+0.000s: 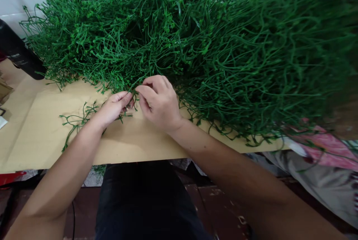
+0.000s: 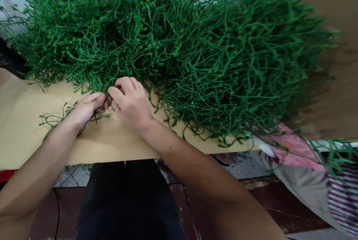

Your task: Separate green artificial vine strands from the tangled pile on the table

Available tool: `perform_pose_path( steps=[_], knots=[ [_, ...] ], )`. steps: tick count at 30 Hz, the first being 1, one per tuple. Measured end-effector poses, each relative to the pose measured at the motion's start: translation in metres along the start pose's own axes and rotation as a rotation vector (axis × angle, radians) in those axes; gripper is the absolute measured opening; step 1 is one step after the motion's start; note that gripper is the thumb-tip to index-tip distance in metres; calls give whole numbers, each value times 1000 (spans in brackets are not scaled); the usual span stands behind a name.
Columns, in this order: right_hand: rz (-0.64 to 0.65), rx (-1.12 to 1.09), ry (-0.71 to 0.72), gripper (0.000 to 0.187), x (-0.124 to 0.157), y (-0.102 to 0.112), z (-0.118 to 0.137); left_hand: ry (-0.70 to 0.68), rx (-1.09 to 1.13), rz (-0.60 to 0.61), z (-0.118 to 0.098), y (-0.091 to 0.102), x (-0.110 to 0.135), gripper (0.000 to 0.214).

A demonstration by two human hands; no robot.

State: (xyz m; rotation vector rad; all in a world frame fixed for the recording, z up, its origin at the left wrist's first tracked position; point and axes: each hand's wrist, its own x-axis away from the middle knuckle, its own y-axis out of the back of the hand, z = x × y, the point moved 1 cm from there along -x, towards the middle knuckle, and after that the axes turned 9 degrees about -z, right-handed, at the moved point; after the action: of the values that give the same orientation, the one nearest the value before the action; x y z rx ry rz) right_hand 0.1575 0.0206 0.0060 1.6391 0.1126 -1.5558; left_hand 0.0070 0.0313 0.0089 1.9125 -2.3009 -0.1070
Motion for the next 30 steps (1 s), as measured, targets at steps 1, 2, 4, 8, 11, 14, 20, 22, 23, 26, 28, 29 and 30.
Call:
perform_pose_path(
  steps=[1,2,4,8,11,14,20,22,23,26,28,29,30],
  knots=[
    [-3,14,0,16,0,0,0,-6,-3,3,0,0,0,29],
    [0,23,-2,15,1,-1,0,-9,-6,8,0,0,1,30],
    [18,27,-14,13,1,-2,0,-5,-10,15,0,-1,1,29],
    [47,45,-35,9,2,-5,-1,-7,-27,23,-1,-3,1,28],
    [86,63,-37,8,2,-7,1,-30,-52,27,-1,-4,0,28],
    [185,54,-113,8,3,-8,1,-36,-94,19,-1,-5,-1,29],
    [226,-9,-193,5,2,-8,0,-56,-142,28,0,-6,-3,30],
    [216,-44,-222,4,2,-7,-1,-65,-148,33,1,-5,-3,30],
    [220,-68,-248,5,1,-7,-1,-67,-149,34,1,-5,-3,30],
    [260,-166,-326,6,-1,-5,-3,-62,-158,30,2,-4,-4,30],
    [283,-229,-345,6,-2,-4,-4,-55,-162,24,3,-4,-4,29],
    [279,-246,-343,6,-3,-3,-4,-56,-157,18,3,-4,-5,29],
    [270,-253,-340,6,-3,-3,-4,-56,-147,10,3,-3,-5,29]
  ],
)
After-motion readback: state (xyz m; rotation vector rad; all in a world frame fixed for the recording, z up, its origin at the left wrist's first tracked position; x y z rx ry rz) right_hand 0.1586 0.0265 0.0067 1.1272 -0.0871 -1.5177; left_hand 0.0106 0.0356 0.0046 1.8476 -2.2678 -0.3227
